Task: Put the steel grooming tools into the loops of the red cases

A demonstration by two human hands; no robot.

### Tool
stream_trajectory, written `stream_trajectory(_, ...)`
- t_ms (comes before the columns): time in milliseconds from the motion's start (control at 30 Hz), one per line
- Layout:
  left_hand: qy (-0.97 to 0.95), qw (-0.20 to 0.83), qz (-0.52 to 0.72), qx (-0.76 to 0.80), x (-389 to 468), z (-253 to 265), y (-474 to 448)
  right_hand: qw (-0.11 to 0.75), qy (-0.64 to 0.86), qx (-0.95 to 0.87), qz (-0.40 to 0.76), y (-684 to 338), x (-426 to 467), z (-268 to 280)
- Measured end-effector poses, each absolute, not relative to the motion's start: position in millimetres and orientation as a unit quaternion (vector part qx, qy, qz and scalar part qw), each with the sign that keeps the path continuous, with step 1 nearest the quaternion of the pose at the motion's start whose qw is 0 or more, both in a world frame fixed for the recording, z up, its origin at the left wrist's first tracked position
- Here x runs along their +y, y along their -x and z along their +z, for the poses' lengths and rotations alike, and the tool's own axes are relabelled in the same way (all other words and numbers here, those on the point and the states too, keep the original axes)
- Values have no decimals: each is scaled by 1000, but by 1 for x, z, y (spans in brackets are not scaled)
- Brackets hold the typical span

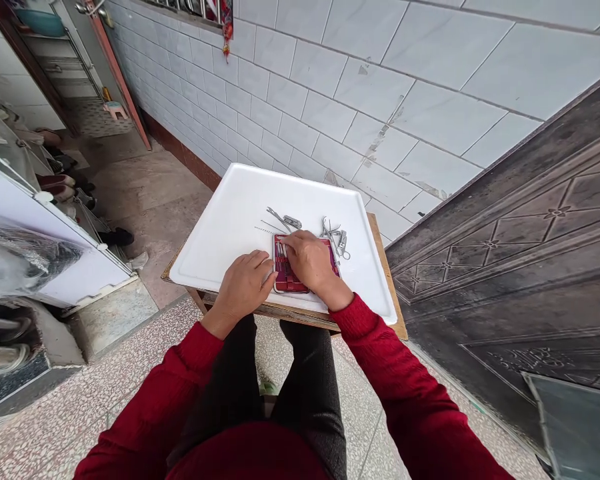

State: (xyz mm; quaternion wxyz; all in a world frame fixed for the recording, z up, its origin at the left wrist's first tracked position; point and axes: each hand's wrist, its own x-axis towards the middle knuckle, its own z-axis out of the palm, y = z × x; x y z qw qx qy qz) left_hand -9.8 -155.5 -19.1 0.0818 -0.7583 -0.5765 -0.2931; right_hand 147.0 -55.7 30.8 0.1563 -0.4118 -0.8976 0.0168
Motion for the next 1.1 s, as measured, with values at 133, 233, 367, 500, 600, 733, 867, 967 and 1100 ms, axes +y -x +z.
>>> stream_trajectory(133, 754, 80, -302, -578, -156, -19, 9, 115, 433, -894, -15, -119, -29, 52)
stream_trajectory(233, 753, 74, -300, -581, -157, -19, 9, 71, 445, -893, -23, -99, -9, 54)
stream_trajectory(367, 753, 78, -296, -583, -157, -19, 9, 22, 460, -887, -33, -86, 7, 47)
stream_trajectory(500, 755, 77, -298, -579, -158, -19, 8, -23, 460, -887, -44, -76, 14, 45)
stream_trajectory(600, 754, 75, -301, -579, -159, -19, 8, -69, 447, -890, -53, -67, 19, 47)
stream_trajectory(733, 751, 79, -303, -581, -159, -20, 8, -88, 432, -896, -52, -60, 27, 50)
stream_trajectory(867, 749, 86, -302, -583, -158, -21, 9, -5, 462, -885, 50, -69, 36, 44)
stream_trajectory(967, 750, 88, -304, -581, -158, -23, 9, 126, 476, -834, 247, -82, 42, 33)
stream_trajectory(1100, 751, 100, -304, -577, -156, -24, 10, 273, 433, -705, 491, -98, 47, 17)
